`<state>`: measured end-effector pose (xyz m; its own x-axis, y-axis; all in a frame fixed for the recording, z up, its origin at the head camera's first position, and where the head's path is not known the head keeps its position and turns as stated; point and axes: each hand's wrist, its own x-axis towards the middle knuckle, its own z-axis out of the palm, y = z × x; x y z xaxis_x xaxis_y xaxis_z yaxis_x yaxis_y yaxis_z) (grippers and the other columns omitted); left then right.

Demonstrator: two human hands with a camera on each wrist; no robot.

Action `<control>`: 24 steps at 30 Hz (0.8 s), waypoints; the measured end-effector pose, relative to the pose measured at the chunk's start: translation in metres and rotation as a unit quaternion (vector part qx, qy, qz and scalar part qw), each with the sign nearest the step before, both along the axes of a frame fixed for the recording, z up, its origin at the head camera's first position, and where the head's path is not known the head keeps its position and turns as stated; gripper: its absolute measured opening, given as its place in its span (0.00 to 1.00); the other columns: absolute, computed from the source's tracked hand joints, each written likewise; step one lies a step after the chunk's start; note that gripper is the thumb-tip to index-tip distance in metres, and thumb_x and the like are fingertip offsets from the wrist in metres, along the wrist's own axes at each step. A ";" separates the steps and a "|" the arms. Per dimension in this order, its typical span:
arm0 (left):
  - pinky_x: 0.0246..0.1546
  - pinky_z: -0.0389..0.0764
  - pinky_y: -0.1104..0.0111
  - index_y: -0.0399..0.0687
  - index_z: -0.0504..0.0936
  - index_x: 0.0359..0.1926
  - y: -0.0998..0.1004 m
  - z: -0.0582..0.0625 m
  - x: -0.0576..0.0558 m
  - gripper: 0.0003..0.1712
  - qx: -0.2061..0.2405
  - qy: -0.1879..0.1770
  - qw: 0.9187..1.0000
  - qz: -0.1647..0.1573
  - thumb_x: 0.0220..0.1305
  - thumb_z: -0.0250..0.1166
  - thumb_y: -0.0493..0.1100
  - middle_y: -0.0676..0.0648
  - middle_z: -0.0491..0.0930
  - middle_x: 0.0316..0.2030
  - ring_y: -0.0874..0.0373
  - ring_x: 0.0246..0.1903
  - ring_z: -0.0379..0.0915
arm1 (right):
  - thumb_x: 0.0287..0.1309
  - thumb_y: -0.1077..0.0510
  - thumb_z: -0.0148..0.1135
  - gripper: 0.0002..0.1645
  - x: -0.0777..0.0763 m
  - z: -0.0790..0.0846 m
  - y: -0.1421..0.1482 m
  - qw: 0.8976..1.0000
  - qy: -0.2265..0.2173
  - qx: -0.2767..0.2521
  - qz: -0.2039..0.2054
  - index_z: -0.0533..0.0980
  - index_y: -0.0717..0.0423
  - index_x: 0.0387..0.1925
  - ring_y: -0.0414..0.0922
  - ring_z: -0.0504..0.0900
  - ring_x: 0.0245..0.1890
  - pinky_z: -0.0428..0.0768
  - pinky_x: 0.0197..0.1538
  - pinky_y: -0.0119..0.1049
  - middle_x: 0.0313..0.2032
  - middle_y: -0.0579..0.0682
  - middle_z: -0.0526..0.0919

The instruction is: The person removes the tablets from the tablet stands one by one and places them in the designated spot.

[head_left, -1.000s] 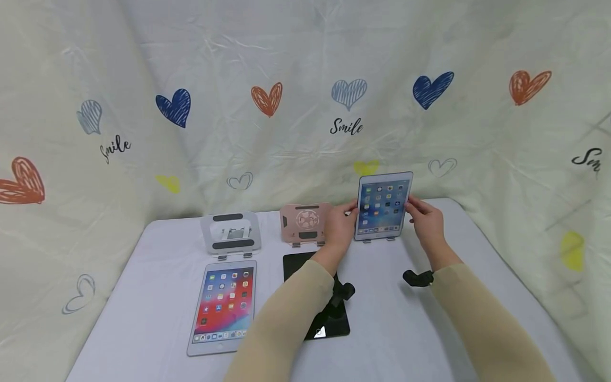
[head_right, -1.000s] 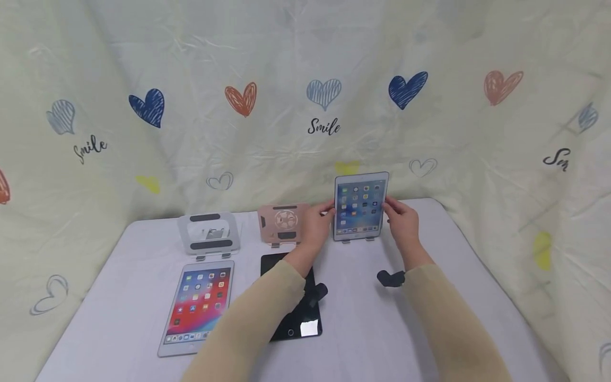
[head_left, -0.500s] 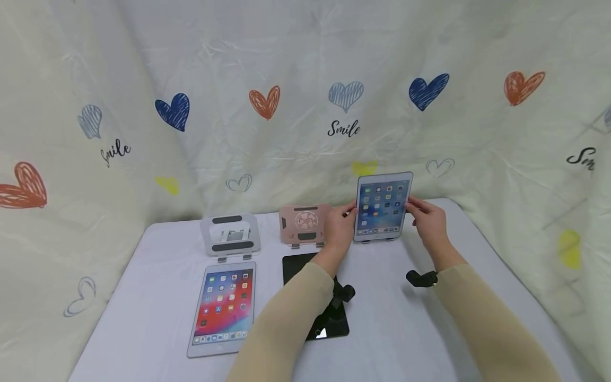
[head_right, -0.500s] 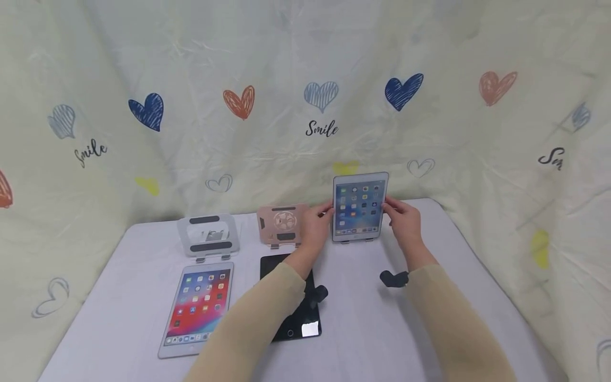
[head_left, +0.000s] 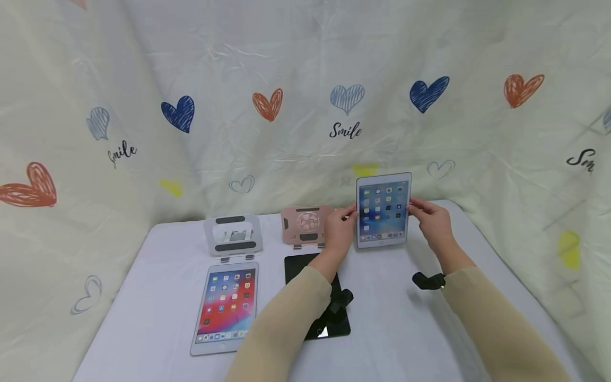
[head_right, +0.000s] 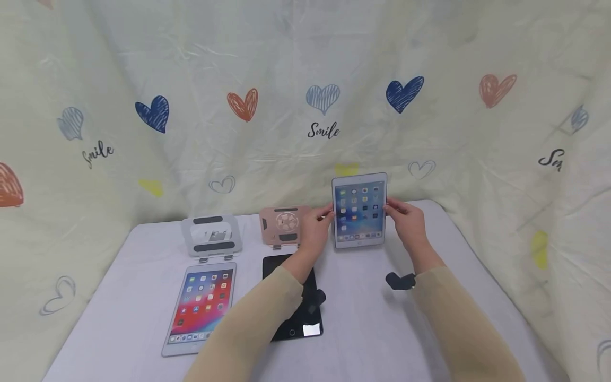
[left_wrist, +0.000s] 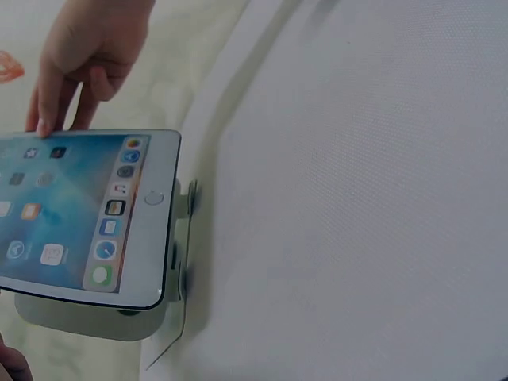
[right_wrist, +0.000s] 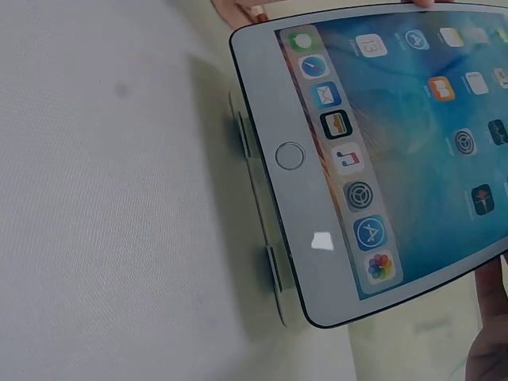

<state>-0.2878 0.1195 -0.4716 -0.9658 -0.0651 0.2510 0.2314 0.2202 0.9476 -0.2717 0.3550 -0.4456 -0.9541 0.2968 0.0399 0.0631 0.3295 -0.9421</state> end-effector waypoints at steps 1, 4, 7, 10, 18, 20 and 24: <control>0.33 0.76 0.71 0.64 0.85 0.54 -0.001 0.000 0.001 0.16 0.003 -0.005 1.000 -0.002 0.67 0.67 0.48 0.63 0.83 0.39 0.65 0.34 0.72 | 0.65 0.40 0.61 0.34 0.001 0.000 0.000 1.000 -0.005 0.000 0.005 0.73 0.54 0.66 0.47 0.75 0.59 0.72 0.61 0.53 0.45 0.37 0.83; 0.31 0.76 0.71 0.67 0.83 0.56 -0.003 -0.001 0.004 0.18 0.008 -0.015 1.000 -0.010 0.67 0.67 0.48 0.62 0.83 0.40 0.64 0.33 0.72 | 0.65 0.38 0.60 0.37 0.004 0.002 0.001 1.000 -0.021 0.005 0.022 0.70 0.53 0.68 0.53 0.71 0.64 0.68 0.64 0.58 0.52 0.48 0.81; 0.31 0.76 0.72 0.67 0.83 0.57 -0.005 -0.001 0.009 0.19 0.009 -0.025 1.000 -0.014 0.66 0.67 0.48 0.61 0.82 0.38 0.65 0.33 0.73 | 0.66 0.38 0.59 0.38 0.008 0.004 0.002 0.999 -0.035 0.009 0.036 0.69 0.54 0.69 0.54 0.70 0.63 0.68 0.64 0.56 0.57 0.55 0.79; 0.32 0.76 0.71 0.66 0.83 0.56 -0.009 -0.002 0.014 0.19 0.020 -0.040 0.999 -0.019 0.65 0.68 0.47 0.62 0.82 0.36 0.64 0.33 0.73 | 0.66 0.38 0.58 0.38 0.012 0.005 0.001 0.997 -0.045 0.023 0.052 0.69 0.54 0.69 0.52 0.72 0.59 0.73 0.59 0.48 0.55 0.53 0.80; 0.32 0.76 0.70 0.67 0.85 0.55 -0.020 -0.010 0.026 0.19 0.019 -0.066 0.998 -0.015 0.63 0.70 0.45 0.63 0.80 0.32 0.64 0.32 0.73 | 0.67 0.39 0.58 0.38 0.019 -0.003 -0.002 0.993 -0.061 0.040 0.091 0.69 0.57 0.69 0.52 0.73 0.54 0.74 0.51 0.45 0.51 0.49 0.82; 0.31 0.76 0.70 0.68 0.84 0.55 -0.020 -0.011 0.030 0.19 0.016 -0.071 0.997 -0.017 0.63 0.70 0.45 0.62 0.79 0.32 0.64 0.32 0.73 | 0.67 0.38 0.58 0.38 0.022 -0.006 -0.001 0.992 -0.064 0.044 0.096 0.68 0.58 0.69 0.56 0.72 0.56 0.74 0.51 0.45 0.54 0.54 0.80; 0.30 0.75 0.71 0.67 0.84 0.56 -0.023 -0.013 0.036 0.21 0.017 -0.072 0.997 -0.033 0.63 0.70 0.44 0.61 0.79 0.32 0.63 0.31 0.72 | 0.68 0.38 0.57 0.38 0.028 -0.009 0.000 0.991 -0.069 0.061 0.101 0.68 0.58 0.69 0.56 0.72 0.56 0.75 0.46 0.39 0.53 0.54 0.80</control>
<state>-0.2523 0.0970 -0.4850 -0.9942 -0.0070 0.1074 0.1045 0.1764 0.9788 -0.2437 0.3547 -0.4545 -0.9925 0.1000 -0.0705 0.1088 0.4588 -0.8819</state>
